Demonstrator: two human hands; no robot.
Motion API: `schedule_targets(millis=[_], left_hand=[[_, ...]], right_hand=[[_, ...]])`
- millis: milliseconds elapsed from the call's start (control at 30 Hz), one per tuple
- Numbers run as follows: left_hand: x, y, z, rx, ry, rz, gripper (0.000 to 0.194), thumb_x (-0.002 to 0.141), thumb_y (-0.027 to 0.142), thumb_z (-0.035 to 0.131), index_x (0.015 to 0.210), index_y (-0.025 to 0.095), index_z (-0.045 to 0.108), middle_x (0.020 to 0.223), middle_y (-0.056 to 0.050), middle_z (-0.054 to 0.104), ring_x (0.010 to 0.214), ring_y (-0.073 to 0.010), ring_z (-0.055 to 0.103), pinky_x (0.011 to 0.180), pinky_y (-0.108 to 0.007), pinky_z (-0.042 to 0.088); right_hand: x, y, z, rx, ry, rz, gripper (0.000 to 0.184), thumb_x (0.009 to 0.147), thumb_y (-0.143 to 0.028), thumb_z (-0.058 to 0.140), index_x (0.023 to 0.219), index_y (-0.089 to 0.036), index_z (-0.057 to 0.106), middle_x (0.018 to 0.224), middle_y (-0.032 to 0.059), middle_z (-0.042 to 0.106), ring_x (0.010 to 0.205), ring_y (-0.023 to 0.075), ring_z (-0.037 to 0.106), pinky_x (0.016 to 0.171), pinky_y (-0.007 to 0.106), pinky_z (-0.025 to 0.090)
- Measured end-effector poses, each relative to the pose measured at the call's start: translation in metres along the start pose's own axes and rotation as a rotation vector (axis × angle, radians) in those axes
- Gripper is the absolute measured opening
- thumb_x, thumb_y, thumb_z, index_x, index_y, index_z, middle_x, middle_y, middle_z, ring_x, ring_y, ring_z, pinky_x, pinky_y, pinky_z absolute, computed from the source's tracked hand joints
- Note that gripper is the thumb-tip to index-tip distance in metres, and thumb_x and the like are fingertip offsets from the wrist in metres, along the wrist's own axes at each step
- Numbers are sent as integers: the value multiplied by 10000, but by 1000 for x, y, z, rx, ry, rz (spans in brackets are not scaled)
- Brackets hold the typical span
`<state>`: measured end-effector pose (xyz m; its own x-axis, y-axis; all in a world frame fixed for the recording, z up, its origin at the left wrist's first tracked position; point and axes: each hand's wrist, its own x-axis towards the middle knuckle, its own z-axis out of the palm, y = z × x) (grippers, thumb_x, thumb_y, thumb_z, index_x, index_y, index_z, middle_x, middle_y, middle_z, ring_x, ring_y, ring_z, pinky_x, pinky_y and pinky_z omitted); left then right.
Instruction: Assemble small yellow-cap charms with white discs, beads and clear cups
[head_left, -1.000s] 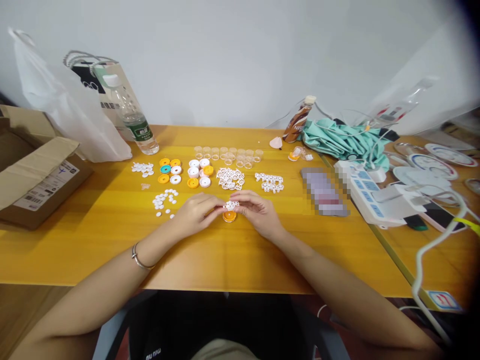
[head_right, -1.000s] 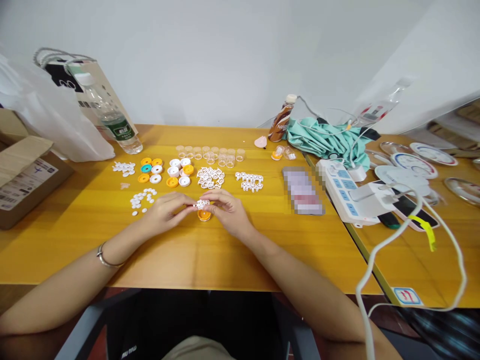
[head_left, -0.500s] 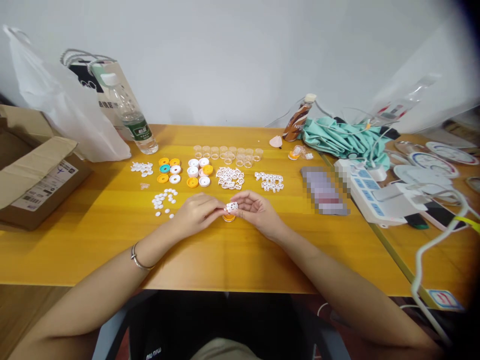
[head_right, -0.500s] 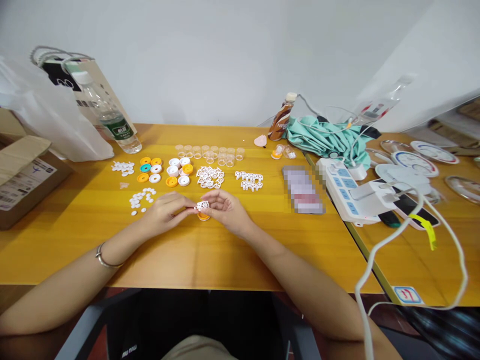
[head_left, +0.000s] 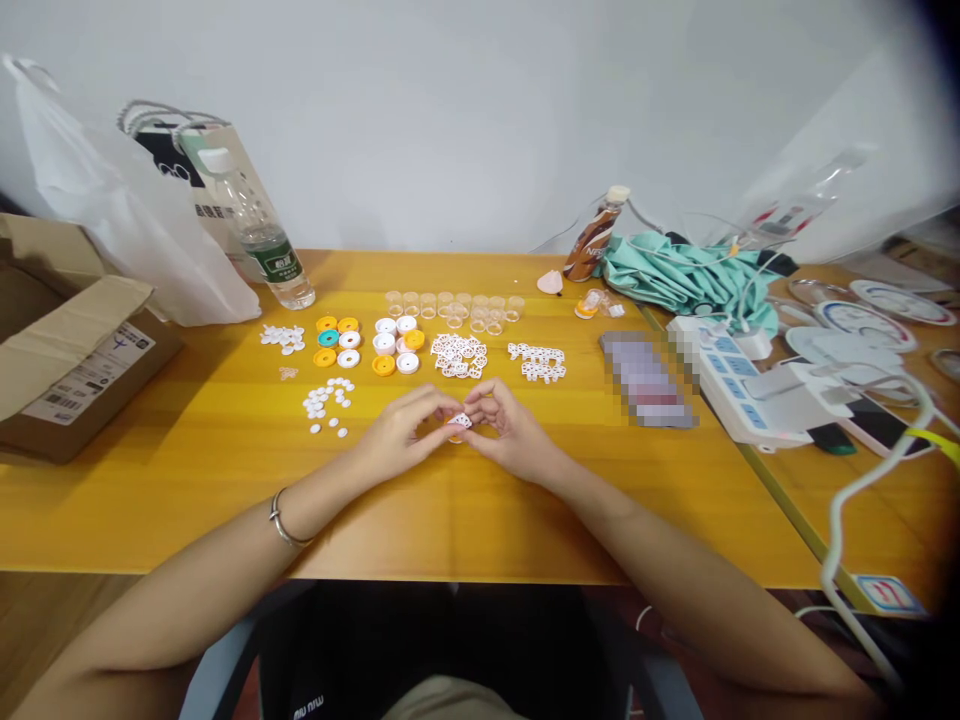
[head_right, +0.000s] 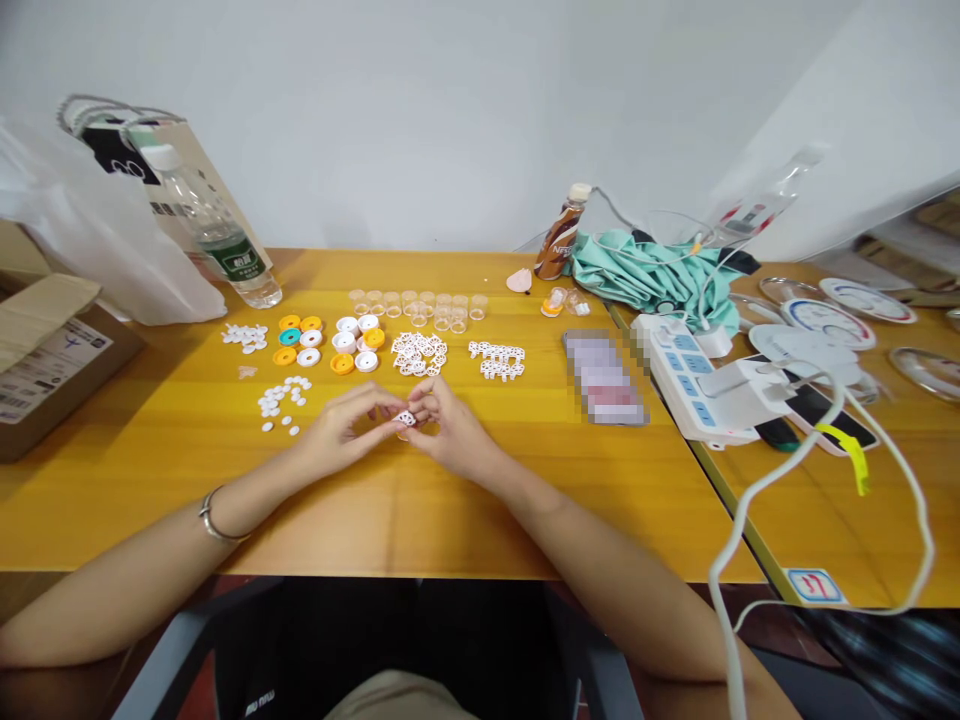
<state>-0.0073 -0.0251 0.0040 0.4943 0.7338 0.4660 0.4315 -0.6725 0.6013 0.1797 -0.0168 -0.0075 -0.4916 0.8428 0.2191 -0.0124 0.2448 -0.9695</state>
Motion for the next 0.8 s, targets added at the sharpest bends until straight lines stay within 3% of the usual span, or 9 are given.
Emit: schedule_targets(millis=[200,367,533,600,700,800], left_hand=[[2,-2,4,-78,59,-8,138,861,241,543,955,171,615,895,-59,630,779,-125,578,659,-243,480],[1,1,6,-137,93,-141,138,846,248,563,951,164,597,864,-47,651,755,-120,593,641,-233,474],[1,4,9,-186,91,-195,137,813,268,605,894,160,580,835,-34,638,735,-117,580,649,-233,473],[2,5,9,-226,114,-197,193,811,261,609,972,162,571,837,-35,635,745,-120,581,666,-240,475],[4,5,4,-262,176,-212,324,828,247,586,1140,173,541,874,-47,647,762,-123,581,703,-260,480],[6,1,-1,-244,216,-229,220,838,264,571,1032,179,627,888,-49,669,764,-128,581,727,-279,482]], right_hand=[[1,3,1,-58,96,-11,382,726,-326,680,936,-236,374,855,6,579,772,135,612,736,319,514],[1,-1,3,-49,179,-11,405,705,-324,694,937,-236,374,908,-3,519,725,106,612,668,270,518],[1,-4,2,-204,114,-111,215,775,-228,614,887,-218,430,866,-5,518,759,117,617,701,280,496],[1,-5,0,-236,93,-143,189,785,-230,608,887,-216,450,866,1,533,768,123,615,716,287,494],[2,-3,-6,-330,108,-137,338,727,-290,689,973,-222,468,903,19,556,767,138,590,738,313,489],[3,2,-12,-502,72,-95,545,608,-360,781,1042,-216,483,927,40,563,779,164,547,734,336,471]])
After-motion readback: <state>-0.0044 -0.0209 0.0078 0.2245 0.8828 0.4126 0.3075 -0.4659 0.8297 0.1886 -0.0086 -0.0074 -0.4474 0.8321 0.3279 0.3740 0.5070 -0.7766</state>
